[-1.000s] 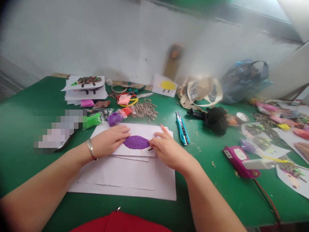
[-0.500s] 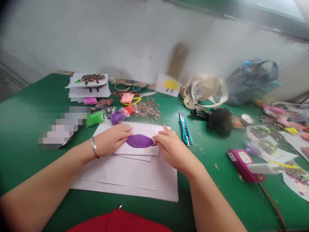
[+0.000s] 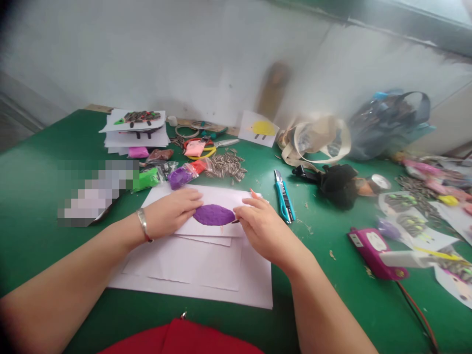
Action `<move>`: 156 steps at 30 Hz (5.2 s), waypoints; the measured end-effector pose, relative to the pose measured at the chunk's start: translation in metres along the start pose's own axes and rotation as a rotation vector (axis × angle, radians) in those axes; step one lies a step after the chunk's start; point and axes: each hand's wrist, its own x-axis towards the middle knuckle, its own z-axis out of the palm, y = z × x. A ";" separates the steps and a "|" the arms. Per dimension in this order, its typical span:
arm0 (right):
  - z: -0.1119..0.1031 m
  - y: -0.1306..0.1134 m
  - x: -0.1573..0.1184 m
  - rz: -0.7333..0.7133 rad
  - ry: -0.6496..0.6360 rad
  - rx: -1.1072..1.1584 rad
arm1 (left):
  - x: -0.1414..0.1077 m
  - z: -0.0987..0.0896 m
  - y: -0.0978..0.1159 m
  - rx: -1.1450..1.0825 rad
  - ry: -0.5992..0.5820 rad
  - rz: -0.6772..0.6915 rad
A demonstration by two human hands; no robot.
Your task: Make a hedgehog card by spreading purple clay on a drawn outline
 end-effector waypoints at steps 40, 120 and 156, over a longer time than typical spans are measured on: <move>0.027 -0.016 0.022 -0.009 -0.067 -0.158 | -0.002 -0.001 0.001 -0.011 0.024 0.010; 0.045 -0.038 0.042 -0.086 -0.108 -0.035 | -0.003 0.005 -0.003 -0.079 0.011 0.025; 0.013 -0.026 0.021 -0.112 -0.150 -0.048 | -0.002 -0.011 0.004 -0.083 -0.048 0.006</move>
